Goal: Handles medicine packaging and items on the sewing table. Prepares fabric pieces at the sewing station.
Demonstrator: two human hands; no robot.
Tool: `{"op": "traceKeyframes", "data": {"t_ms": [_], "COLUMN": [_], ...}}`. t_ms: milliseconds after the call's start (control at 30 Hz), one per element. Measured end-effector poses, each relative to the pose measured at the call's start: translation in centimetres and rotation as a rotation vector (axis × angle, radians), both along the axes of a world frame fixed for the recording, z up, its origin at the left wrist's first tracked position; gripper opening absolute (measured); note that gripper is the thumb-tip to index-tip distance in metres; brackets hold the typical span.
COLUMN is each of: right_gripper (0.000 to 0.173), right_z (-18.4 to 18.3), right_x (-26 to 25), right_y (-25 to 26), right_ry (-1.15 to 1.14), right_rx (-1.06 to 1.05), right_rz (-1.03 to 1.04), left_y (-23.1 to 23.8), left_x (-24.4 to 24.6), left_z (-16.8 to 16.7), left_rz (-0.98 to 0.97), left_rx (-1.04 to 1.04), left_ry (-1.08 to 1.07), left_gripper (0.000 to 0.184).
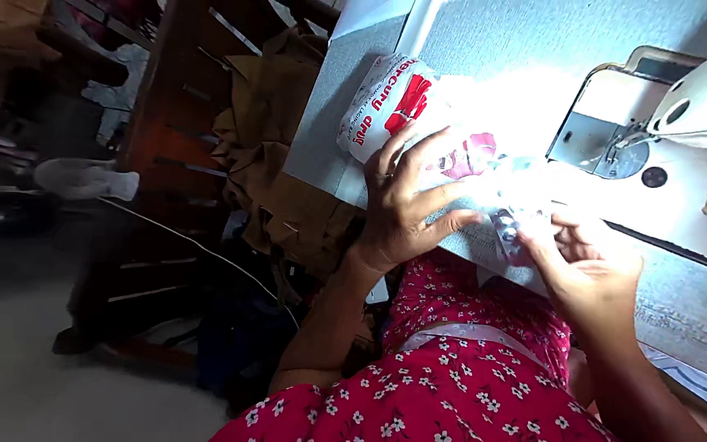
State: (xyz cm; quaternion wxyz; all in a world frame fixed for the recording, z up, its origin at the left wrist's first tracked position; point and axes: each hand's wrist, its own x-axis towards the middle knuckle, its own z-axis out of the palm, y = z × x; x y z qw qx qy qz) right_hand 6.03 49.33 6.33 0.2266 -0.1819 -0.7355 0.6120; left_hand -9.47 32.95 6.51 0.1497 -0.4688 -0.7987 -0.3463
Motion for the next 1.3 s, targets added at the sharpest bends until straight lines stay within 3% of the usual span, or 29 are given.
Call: {"op": "traceKeyframes", "data": {"t_ms": [133,233,300,400,500,600,767,933,1033,1100,1133,1200,1233,1300], "right_gripper": [0.021,0.046,0.045,0.033,0.032,0.035,0.035,0.036,0.030,0.031,0.033,0.034,0.028,0.020], "right_z": [-0.3,0.7,1.7,3.4,3.7,2.6,2.8,2.9,0.9,1.1,1.4,0.4,0.9,9.1], "right_x": [-0.9,-1.0,-1.4,-3.2,-5.5,-7.2,-11.3,-11.5,-11.5,-11.4,-11.2,-10.7,-10.4,-9.2], "right_y": [0.7,0.6,0.2,-0.3,-0.6,-1.2,-1.2,-1.2,-2.4,-2.8,-2.6,-1.7,-1.7,-2.8], "right_ry": [-0.099,-0.117,-0.023,0.144,0.012,-0.184,-0.395,-0.410,-0.309,-0.386,-0.421,-0.209,-0.066,-0.264], "right_rx": [0.074,0.186,0.281,0.228,0.293,0.446,0.342,0.386,0.624,0.662,0.626,0.410,0.181,-0.561], "right_rz": [-0.018,0.014,0.050,0.211,0.271,0.204,0.199,0.128,0.000,0.039,0.100,0.160,0.159,0.082], "left_y": [0.1,0.5,0.9,1.0,0.9,0.9,3.3,4.2,4.4,4.4,4.3,4.1,4.0,3.9], "left_x": [-1.6,-2.5,-2.7,-2.9,-2.5,-0.2,1.2,2.0,1.6,1.4,1.6,2.4,2.7,2.9], "left_z": [-0.3,0.5,1.8,3.3,3.5,2.4,0.5,0.8,1.2,1.1,1.0,0.4,0.1,-0.4], "left_rz": [0.225,0.366,0.426,0.383,0.332,0.374,0.377,0.403,0.460,0.454,0.426,0.333,0.300,0.267], "left_rx": [-0.213,-0.248,-0.252,-0.234,-0.201,-0.242,-0.188,-0.146,-0.147,-0.147,-0.155,-0.165,-0.154,-0.133], "left_ry": [-0.054,-0.066,-0.062,-0.101,-0.110,-0.076,0.042,0.094,0.139,0.192,0.221,0.221,0.214,0.201], "left_gripper": [0.038,0.028,0.020,0.019,0.016,0.017,0.020,0.025,0.023,0.022,0.025,0.030,0.028,0.024]}}
